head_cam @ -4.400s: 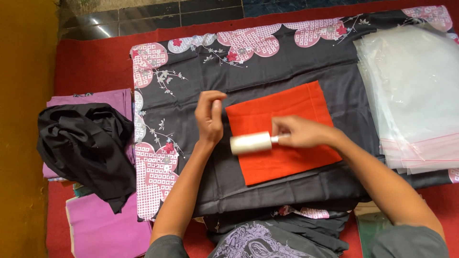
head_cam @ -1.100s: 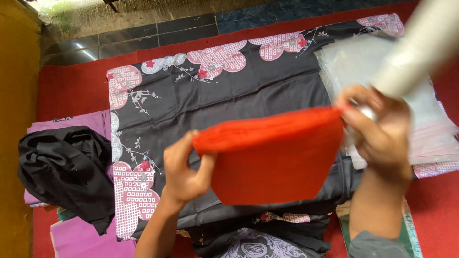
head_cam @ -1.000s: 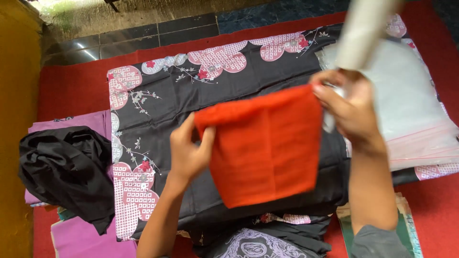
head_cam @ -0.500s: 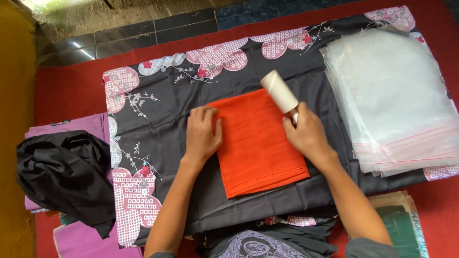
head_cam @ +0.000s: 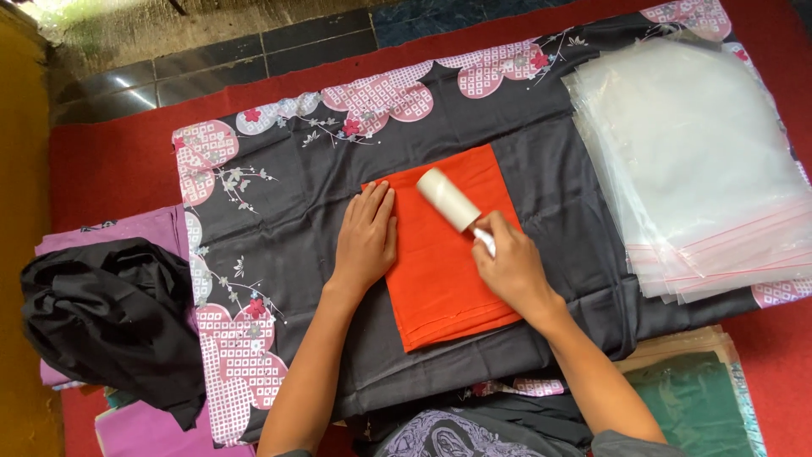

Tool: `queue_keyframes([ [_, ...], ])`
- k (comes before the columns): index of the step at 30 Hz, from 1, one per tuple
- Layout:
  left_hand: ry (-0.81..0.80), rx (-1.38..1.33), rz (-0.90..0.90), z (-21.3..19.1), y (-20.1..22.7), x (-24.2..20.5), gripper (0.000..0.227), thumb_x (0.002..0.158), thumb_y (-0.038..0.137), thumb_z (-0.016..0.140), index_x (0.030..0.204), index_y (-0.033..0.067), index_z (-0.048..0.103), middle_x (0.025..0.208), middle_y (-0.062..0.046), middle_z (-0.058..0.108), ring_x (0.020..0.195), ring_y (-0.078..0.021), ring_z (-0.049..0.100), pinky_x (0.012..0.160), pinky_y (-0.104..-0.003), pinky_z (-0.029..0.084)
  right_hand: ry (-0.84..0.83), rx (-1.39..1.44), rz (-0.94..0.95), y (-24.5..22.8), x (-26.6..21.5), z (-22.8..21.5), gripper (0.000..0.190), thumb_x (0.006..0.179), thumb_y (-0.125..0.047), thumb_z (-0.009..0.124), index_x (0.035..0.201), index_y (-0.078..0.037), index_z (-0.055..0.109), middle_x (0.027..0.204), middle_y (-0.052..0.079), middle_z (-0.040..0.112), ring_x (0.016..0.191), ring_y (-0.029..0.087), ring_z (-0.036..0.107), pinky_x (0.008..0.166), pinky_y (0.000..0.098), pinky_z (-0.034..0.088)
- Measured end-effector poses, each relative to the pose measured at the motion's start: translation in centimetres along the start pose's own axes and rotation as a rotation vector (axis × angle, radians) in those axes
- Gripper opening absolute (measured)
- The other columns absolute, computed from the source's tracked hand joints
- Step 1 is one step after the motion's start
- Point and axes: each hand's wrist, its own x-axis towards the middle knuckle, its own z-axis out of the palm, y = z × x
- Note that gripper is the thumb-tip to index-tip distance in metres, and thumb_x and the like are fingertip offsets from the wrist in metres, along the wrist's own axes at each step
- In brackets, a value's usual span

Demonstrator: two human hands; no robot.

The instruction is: Lint rolling a folded red garment and placing it into a plastic zip-lock bag.

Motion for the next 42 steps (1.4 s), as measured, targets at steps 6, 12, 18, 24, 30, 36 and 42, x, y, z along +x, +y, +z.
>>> queue_keyframes([
  [6, -0.025, -0.001, -0.029, 0.3, -0.3, 0.0, 0.041, 0.102, 0.012, 0.053, 0.142, 0.0014, 0.057, 0.148, -0.016, 0.054, 0.144, -0.0342, 0.044, 0.12, -0.049, 0.031, 0.139, -0.012, 0.063, 2.0, 2.1, -0.8, 0.021, 0.089, -0.012, 0.062, 0.11, -0.008, 0.06, 0.1, 0.024, 0.073, 0.094, 0.046, 0.07, 0.079, 0.0552, 0.057],
  [12, -0.02, 0.008, -0.032, 0.6, -0.4, -0.1, 0.041, 0.102, 0.014, 0.054, 0.142, 0.0026, 0.057, 0.148, -0.015, 0.054, 0.144, -0.0332, 0.044, 0.121, -0.049, 0.031, 0.214, 0.002, 0.137, -0.1, 1.9, -4.0, 0.021, 0.092, -0.006, 0.058, 0.113, -0.003, 0.055, 0.107, 0.027, 0.07, 0.098, 0.048, 0.069, 0.08, 0.0558, 0.056],
  [18, -0.026, 0.018, -0.029, 0.7, -0.6, -0.1, 0.042, 0.102, 0.014, 0.054, 0.142, 0.0028, 0.057, 0.148, -0.014, 0.054, 0.144, -0.033, 0.044, 0.121, -0.048, 0.031, -0.001, 0.107, 0.055, -0.7, -3.0, -3.6, 0.025, 0.082, -0.009, 0.069, 0.106, -0.007, 0.061, 0.092, 0.024, 0.073, 0.092, 0.048, 0.07, 0.074, 0.057, 0.056],
  [24, -0.029, 0.011, -0.03, 0.5, -0.5, 0.0, 0.042, 0.102, 0.013, 0.055, 0.142, 0.0011, 0.057, 0.147, -0.016, 0.054, 0.144, -0.034, 0.044, 0.121, -0.048, 0.031, -0.146, 0.28, 0.229, -0.7, -5.4, -2.2, 0.026, 0.081, -0.01, 0.071, 0.106, -0.011, 0.065, 0.094, 0.017, 0.079, 0.095, 0.037, 0.075, 0.08, 0.0477, 0.06],
  [30, -0.026, 0.018, -0.031, 0.7, -0.5, -0.2, 0.042, 0.101, 0.013, 0.057, 0.141, 0.0013, 0.058, 0.147, -0.015, 0.054, 0.144, -0.0331, 0.044, 0.121, -0.047, 0.031, 0.099, 0.166, 0.342, -1.1, -4.9, -3.7, 0.022, 0.087, -0.012, 0.064, 0.108, -0.009, 0.06, 0.095, 0.024, 0.075, 0.094, 0.043, 0.072, 0.078, 0.0506, 0.059],
  [36, -0.026, 0.003, -0.04, 0.3, -0.1, 0.0, 0.041, 0.102, 0.012, 0.056, 0.141, 0.0006, 0.059, 0.146, -0.016, 0.054, 0.143, -0.0338, 0.045, 0.121, -0.048, 0.031, 0.216, 0.13, 0.357, -1.5, -5.8, -5.1, 0.019, 0.093, -0.01, 0.059, 0.111, -0.005, 0.056, 0.1, 0.028, 0.072, 0.096, 0.047, 0.07, 0.078, 0.054, 0.058],
  [42, -0.033, 0.019, -0.034, 0.3, -0.2, -0.1, 0.041, 0.101, 0.013, 0.056, 0.141, 0.0017, 0.059, 0.147, -0.014, 0.054, 0.144, -0.0326, 0.044, 0.121, -0.047, 0.031, 0.006, 0.221, 0.244, -0.4, -10.2, -3.0, 0.025, 0.081, -0.008, 0.071, 0.106, -0.007, 0.064, 0.094, 0.023, 0.076, 0.094, 0.044, 0.072, 0.076, 0.0517, 0.06],
])
